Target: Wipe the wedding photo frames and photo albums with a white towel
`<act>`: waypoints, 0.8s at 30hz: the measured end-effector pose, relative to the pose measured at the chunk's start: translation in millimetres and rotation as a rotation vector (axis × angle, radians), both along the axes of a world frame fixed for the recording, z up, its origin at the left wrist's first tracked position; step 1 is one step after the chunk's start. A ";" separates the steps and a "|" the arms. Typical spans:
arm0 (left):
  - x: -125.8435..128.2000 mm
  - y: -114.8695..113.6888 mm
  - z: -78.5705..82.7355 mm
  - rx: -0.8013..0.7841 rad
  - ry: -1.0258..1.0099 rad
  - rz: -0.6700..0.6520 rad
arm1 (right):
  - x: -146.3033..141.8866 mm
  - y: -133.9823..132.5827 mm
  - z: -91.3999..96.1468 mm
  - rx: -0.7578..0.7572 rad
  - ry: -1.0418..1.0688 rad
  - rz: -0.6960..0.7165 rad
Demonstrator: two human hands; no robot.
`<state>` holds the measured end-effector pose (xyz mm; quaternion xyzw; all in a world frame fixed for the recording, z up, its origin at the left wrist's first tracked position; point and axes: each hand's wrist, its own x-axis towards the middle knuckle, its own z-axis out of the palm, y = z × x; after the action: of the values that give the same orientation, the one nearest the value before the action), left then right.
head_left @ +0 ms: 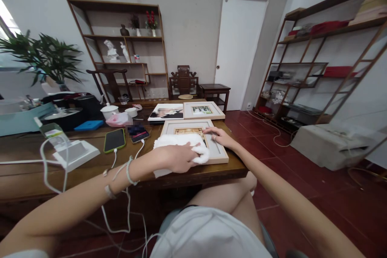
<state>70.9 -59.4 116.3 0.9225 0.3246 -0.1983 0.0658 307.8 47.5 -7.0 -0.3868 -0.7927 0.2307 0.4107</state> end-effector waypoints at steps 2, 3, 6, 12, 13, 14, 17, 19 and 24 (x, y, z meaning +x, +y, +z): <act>6.2 13.2 -13.4 0.044 -0.022 0.037 | 0.3 0.8 -0.9 -0.007 0.006 -0.010; 9.9 23.8 -21.1 0.077 -0.028 0.053 | 0.4 1.0 -1.1 -0.012 0.008 -0.014; 18.8 65.5 -41.7 0.186 -0.055 0.101 | 0.0 0.6 -0.7 -0.031 0.009 -0.024; 22.3 125.8 -53.3 0.318 -0.138 0.110 | -0.7 -1.3 1.5 -0.030 0.005 -0.037; 22.3 124.8 -51.1 0.297 -0.116 0.098 | -0.7 -1.3 1.4 -0.027 0.004 -0.041; 22.2 120.2 -47.7 0.264 -0.087 0.088 | -0.7 -1.2 1.2 -0.023 0.001 -0.044; 20.5 90.2 -31.0 0.120 -0.015 0.034 | -0.5 -1.1 0.1 -0.011 -0.003 -0.051; 18.4 64.9 -17.6 0.011 -0.013 -0.048 | -0.3 -1.0 -0.9 -0.002 -0.001 -0.055; 19.0 26.7 -3.2 -0.064 -0.073 -0.135 | 1.1 1.9 -4.4 0.036 -0.008 -0.043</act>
<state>89.9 -32.7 113.1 0.9463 0.2525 -0.1788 0.0935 308.9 49.4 -11.4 -0.3969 -0.7899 0.2061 0.4195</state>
